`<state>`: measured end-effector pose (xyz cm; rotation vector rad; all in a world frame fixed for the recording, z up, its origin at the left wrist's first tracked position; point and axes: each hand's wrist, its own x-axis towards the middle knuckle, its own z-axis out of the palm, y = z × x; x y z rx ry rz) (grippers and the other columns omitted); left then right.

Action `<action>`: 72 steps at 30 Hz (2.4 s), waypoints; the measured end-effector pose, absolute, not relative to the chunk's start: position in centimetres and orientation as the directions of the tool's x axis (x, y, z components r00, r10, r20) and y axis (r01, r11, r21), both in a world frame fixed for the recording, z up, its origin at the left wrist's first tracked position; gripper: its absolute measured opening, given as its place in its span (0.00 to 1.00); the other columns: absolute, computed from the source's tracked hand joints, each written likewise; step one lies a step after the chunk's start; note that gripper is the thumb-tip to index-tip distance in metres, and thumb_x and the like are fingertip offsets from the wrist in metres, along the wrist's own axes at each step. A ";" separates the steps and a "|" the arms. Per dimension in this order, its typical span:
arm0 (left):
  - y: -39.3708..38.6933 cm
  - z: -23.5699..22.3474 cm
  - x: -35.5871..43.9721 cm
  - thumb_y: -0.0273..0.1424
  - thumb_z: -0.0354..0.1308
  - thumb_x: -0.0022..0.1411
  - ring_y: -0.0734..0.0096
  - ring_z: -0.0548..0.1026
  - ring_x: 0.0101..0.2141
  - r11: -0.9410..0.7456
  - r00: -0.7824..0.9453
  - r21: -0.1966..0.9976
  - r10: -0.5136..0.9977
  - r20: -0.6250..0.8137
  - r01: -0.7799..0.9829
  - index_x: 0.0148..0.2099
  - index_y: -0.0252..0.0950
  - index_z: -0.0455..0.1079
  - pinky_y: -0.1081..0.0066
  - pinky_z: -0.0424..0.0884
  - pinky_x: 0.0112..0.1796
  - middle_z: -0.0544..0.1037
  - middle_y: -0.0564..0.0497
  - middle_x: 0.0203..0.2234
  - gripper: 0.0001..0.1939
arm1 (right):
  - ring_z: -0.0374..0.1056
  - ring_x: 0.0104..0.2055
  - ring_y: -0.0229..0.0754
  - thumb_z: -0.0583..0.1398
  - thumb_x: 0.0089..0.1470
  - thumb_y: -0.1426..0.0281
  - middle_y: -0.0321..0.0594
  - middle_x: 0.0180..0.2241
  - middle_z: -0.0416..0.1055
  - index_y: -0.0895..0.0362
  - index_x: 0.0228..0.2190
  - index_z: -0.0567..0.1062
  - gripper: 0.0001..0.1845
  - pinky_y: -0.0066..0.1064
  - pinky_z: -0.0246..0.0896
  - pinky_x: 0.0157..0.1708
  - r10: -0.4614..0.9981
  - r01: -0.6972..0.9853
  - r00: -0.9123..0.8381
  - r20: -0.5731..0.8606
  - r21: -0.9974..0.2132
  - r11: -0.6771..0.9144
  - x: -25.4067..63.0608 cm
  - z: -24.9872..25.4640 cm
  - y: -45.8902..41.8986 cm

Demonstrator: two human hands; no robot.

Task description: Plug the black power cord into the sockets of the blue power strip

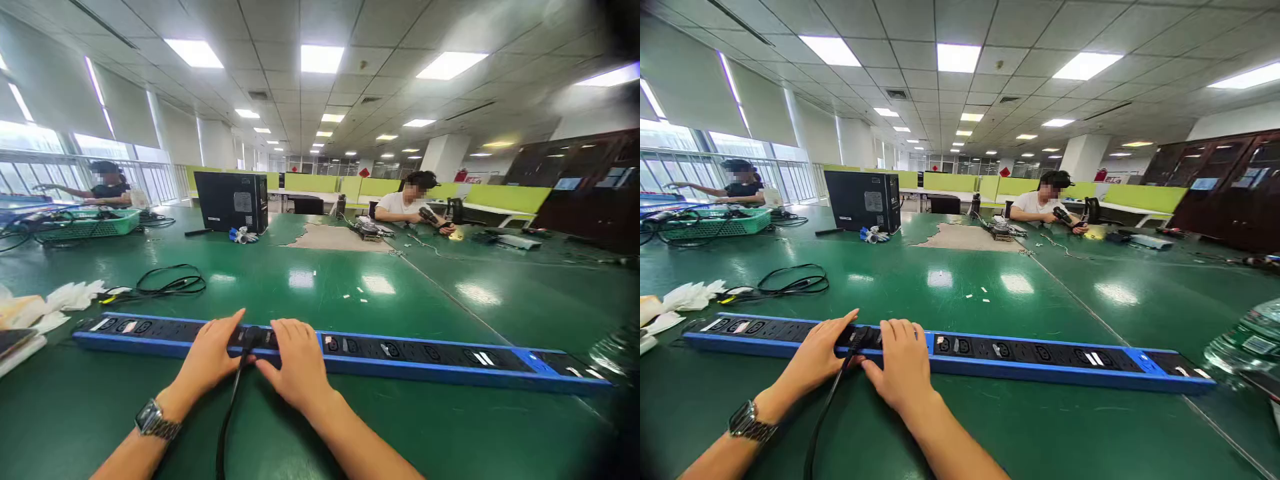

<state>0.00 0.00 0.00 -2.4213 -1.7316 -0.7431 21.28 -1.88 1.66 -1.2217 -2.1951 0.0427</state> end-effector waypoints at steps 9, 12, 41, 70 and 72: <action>0.4 -0.6 -0.8 0.30 0.55 0.51 0.56 0.72 0.51 -0.379 0.260 0.181 0.845 0.467 0.908 0.67 0.39 0.52 0.58 0.64 0.53 0.75 0.45 0.52 0.40 | 0.67 0.45 0.47 0.61 0.51 0.62 0.41 0.46 0.72 0.54 0.47 0.69 0.22 0.40 0.62 0.44 0.792 0.731 -0.434 0.429 -0.347 0.588 17.4 2.3 -0.5; 0.4 -0.5 -1.0 0.31 0.55 0.53 0.57 0.73 0.51 -0.397 0.278 0.173 0.836 0.473 0.901 0.67 0.40 0.51 0.60 0.64 0.53 0.76 0.46 0.52 0.39 | 0.68 0.44 0.47 0.61 0.51 0.65 0.40 0.43 0.74 0.54 0.44 0.71 0.17 0.39 0.62 0.41 0.819 0.763 -0.409 0.403 -0.343 0.549 17.1 2.0 0.1; 0.2 0.4 -0.9 0.49 0.64 0.52 0.54 0.71 0.53 -0.347 0.252 0.210 0.891 0.377 0.914 0.68 0.44 0.48 0.57 0.60 0.54 0.75 0.48 0.52 0.47 | 0.70 0.43 0.45 0.56 0.58 0.63 0.42 0.41 0.76 0.53 0.45 0.74 0.15 0.34 0.61 0.42 0.905 0.779 -0.278 0.322 -0.476 0.409 28.7 3.0 -0.2; -0.3 -0.1 -0.8 0.45 0.60 0.57 0.52 0.70 0.53 -0.445 0.289 0.242 0.824 0.487 0.862 0.64 0.39 0.58 0.52 0.61 0.55 0.74 0.42 0.54 0.35 | 0.68 0.52 0.47 0.55 0.59 0.66 0.47 0.50 0.73 0.58 0.52 0.68 0.20 0.48 0.51 0.60 0.795 0.858 -0.252 0.552 -0.252 0.447 27.1 -0.5 -1.7; -0.8 0.2 0.3 0.44 0.60 0.58 0.52 0.70 0.53 -0.482 0.303 0.255 0.801 0.516 0.839 0.62 0.39 0.61 0.51 0.61 0.54 0.74 0.41 0.53 0.32 | 0.66 0.56 0.50 0.56 0.59 0.63 0.49 0.53 0.71 0.59 0.56 0.64 0.26 0.52 0.47 0.62 0.780 0.879 -0.235 0.580 -0.217 0.425 27.1 -1.0 -1.9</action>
